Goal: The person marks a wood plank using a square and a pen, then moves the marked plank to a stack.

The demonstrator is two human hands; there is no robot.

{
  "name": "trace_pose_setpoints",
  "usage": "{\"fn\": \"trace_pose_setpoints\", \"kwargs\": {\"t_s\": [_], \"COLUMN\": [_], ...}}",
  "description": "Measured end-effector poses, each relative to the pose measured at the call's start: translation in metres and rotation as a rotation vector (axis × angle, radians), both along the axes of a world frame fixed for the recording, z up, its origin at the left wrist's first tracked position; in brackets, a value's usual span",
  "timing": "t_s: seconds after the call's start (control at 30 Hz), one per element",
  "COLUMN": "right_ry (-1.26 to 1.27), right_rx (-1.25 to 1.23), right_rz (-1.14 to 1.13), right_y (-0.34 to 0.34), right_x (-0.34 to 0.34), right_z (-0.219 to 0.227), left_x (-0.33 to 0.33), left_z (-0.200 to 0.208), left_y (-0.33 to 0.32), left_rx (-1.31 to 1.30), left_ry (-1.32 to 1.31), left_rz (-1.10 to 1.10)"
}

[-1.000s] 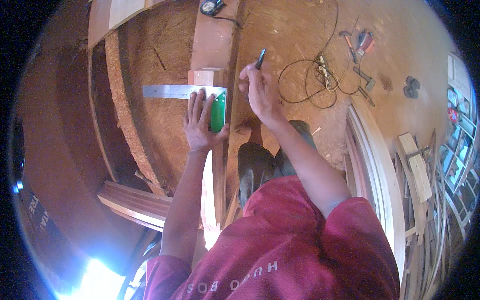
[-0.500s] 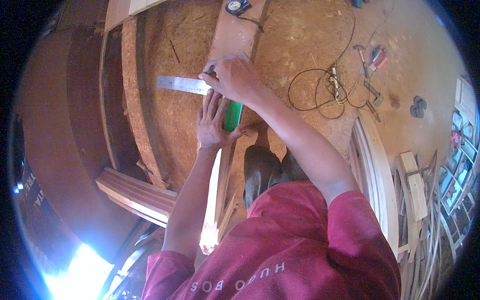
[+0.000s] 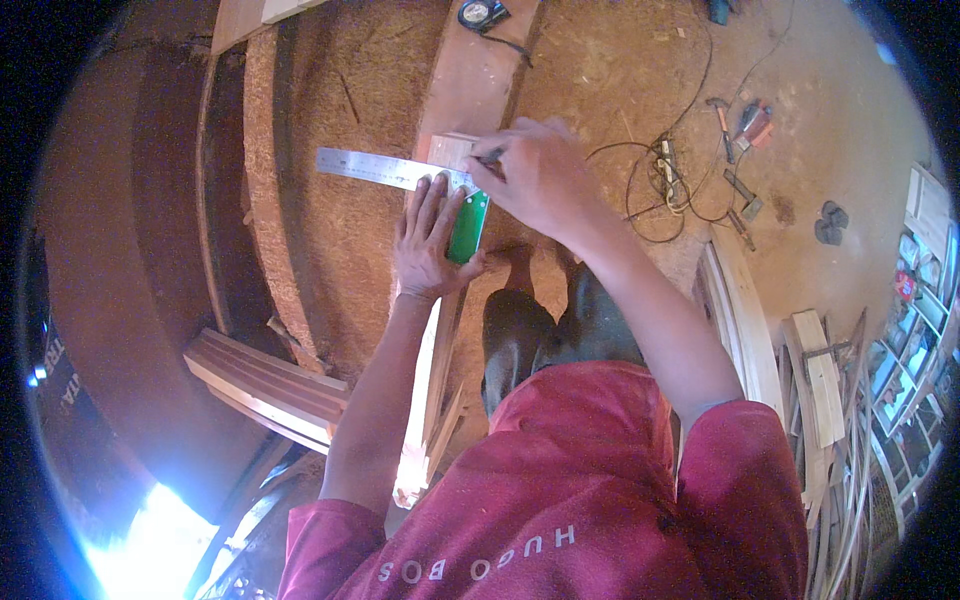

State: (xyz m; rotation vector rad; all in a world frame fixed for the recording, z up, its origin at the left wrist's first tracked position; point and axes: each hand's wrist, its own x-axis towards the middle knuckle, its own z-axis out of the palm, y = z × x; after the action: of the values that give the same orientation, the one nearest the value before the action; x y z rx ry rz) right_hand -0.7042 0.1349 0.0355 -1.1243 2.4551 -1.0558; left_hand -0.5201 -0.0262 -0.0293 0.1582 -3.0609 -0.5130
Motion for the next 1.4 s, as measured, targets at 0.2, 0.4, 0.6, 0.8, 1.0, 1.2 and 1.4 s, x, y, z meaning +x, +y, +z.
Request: {"fn": "trace_pose_setpoints", "kwargs": {"t_s": [0.2, 0.4, 0.6, 0.8, 1.0, 1.2, 1.4], "right_ry": [-0.060, 0.005, -0.067, -0.349, -0.336, -0.406, -0.437], "right_rx": [-0.105, -0.074, 0.117, -0.043, -0.177, -0.184, -0.180], "right_rz": [0.032, 0.059, -0.133, -0.459, -0.503, -0.503, -0.348], "right_y": [-0.060, -0.032, 0.071, 0.134, 0.146, 0.144, 0.092], "right_x": [-0.002, 0.002, 0.003, 0.020, 0.040, 0.048, 0.051], "right_z": [-0.030, -0.029, 0.004, -0.008, -0.007, 0.002, 0.006], "left_x": [-0.002, -0.001, 0.002, -0.002, 0.002, 0.016, 0.125], "left_z": [-0.004, -0.003, 0.002, 0.000, 0.007, 0.046, 0.074], "left_y": [0.008, 0.006, 0.001, 0.010, 0.015, 0.059, 0.030], "left_rx": [0.016, 0.017, 0.020, 0.020, -0.030, 0.206, 1.050], "left_ry": [-0.010, 0.002, -0.003, -0.005, 0.069, -0.050, 0.601], "left_rz": [0.002, -0.012, 0.003, -0.007, -0.034, 0.404, 1.106]}}
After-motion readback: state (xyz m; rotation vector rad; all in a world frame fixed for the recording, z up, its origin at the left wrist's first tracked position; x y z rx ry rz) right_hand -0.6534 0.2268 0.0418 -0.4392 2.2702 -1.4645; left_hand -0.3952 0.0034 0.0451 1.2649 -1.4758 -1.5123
